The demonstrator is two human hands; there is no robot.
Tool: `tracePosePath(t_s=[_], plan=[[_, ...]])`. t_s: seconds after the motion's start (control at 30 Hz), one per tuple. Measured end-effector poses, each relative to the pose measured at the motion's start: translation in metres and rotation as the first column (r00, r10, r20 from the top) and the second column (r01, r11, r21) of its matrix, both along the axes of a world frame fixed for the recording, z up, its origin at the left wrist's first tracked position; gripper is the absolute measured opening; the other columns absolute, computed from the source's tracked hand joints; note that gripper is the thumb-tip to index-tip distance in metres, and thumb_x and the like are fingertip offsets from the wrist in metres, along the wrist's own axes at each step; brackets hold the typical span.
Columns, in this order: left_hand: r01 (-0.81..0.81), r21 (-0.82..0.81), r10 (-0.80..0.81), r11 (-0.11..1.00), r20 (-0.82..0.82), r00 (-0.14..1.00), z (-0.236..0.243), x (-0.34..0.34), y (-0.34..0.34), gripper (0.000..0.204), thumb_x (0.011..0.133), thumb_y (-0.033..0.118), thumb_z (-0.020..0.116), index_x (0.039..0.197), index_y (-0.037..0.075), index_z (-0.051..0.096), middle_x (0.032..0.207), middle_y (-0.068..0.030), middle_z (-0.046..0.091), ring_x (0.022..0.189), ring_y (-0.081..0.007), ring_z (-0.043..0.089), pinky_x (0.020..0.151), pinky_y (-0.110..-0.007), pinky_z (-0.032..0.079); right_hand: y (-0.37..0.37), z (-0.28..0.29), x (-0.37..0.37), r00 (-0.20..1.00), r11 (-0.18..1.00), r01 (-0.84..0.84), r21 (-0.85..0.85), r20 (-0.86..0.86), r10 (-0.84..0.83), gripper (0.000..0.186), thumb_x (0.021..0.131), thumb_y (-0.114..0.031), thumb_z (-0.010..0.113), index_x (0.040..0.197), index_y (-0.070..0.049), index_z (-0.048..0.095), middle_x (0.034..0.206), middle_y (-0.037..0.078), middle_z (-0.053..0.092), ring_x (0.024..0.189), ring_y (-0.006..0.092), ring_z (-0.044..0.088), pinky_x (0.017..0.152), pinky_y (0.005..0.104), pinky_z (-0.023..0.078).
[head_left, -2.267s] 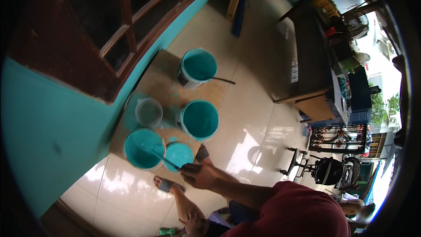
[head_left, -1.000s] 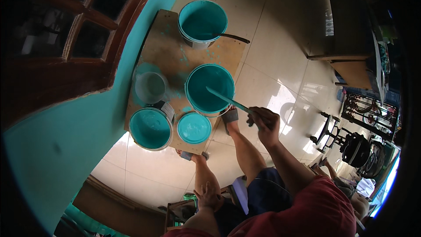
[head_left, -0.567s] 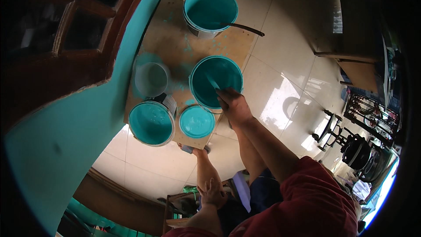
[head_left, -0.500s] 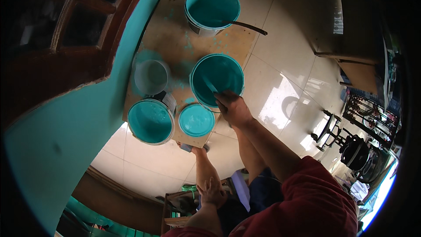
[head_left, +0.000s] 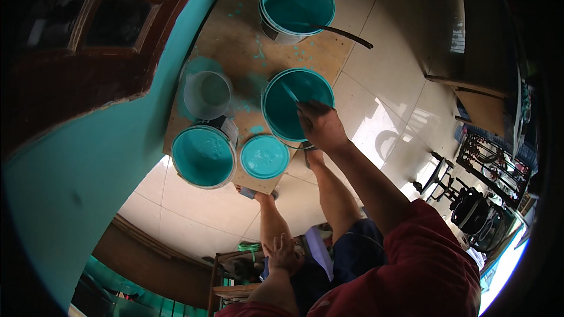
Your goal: The person sits on the floor and uses a stick to stir teal paint in several buckets. They open and close bucket lids, transfer paint between containers, and continue mixing throughout the clip.
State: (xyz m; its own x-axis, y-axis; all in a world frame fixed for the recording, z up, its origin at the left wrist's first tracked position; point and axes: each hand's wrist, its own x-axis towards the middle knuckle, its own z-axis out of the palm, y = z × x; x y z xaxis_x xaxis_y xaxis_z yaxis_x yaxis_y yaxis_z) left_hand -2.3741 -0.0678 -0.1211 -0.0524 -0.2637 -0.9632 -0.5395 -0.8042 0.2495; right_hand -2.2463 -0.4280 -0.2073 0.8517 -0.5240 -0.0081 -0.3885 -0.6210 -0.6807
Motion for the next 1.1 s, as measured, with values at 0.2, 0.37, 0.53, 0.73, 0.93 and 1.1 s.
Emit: tracePosePath(t_s=[0.2,0.37,0.53,0.73,0.93,1.1], plan=[[0.018,-0.002,-0.018,1.0,0.013,1.0,-0.001,0.001,0.002,0.07,0.081,0.045,0.055,0.145,0.016,0.045,0.16,-0.0131,0.025,0.147,-0.037,0.023,0.114,-0.071,0.007,0.003,-0.006,0.008,0.997,0.996,-0.073,0.053,-0.025,0.075,0.019,0.086,-0.009,0.064,0.104,-0.005,0.068,0.089,0.017,0.065,0.079,0.0372,0.066,0.069,0.044,0.057],[0.001,-0.023,-0.001,1.0,0.018,1.0,0.002,0.006,0.0,0.068,0.079,0.038,0.055,0.142,0.016,0.045,0.158,-0.0142,0.028,0.147,-0.0376,0.026,0.113,-0.072,0.008,0.013,0.004,-0.006,0.971,0.966,-0.214,0.142,-0.074,0.226,0.013,0.086,-0.01,0.065,0.097,-0.004,0.069,0.09,0.016,0.066,0.079,0.0358,0.067,0.07,0.0434,0.057],[0.025,0.015,-0.025,1.0,0.0,1.0,0.004,0.011,-0.001,0.073,0.082,0.045,0.055,0.147,0.017,0.043,0.161,-0.0127,0.023,0.148,-0.0359,0.022,0.115,-0.071,0.007,-0.011,0.023,-0.026,0.997,0.996,-0.052,0.074,-0.06,0.057,0.007,0.084,-0.01,0.068,0.086,-0.003,0.069,0.082,0.014,0.068,0.071,0.0336,0.067,0.064,0.0413,0.055],[0.011,0.014,-0.011,1.0,0.007,1.0,0.004,0.015,0.0,0.072,0.082,0.045,0.054,0.147,0.016,0.043,0.161,-0.0126,0.023,0.148,-0.0359,0.022,0.115,-0.069,0.007,-0.048,0.011,-0.039,0.929,0.924,0.363,0.122,0.033,-0.37,0.008,0.085,-0.005,0.07,0.084,0.003,0.069,0.086,0.013,0.07,0.078,0.03,0.068,0.07,0.0347,0.052],[0.033,0.013,-0.034,0.999,0.015,0.999,0.005,0.017,0.005,0.071,0.083,0.047,0.054,0.147,0.016,0.043,0.162,-0.0121,0.022,0.148,-0.0353,0.022,0.116,-0.069,0.007,-0.05,-0.017,-0.026,0.908,0.727,0.392,0.564,-0.111,-0.404,0.015,0.09,-0.007,0.067,0.099,0.004,0.069,0.121,0.011,0.068,0.1,0.0247,0.068,0.087,0.0326,0.051],[0.01,0.01,-0.01,1.0,0.016,1.0,0.005,0.012,0.011,0.071,0.084,0.048,0.054,0.147,0.017,0.043,0.161,-0.012,0.022,0.148,-0.035,0.023,0.116,-0.068,0.008,-0.045,-0.014,-0.012,0.962,0.861,0.25,0.443,-0.012,-0.273,0.022,0.089,-0.006,0.068,0.107,0.006,0.067,0.128,0.01,0.066,0.099,0.0233,0.069,0.089,0.0324,0.051]])
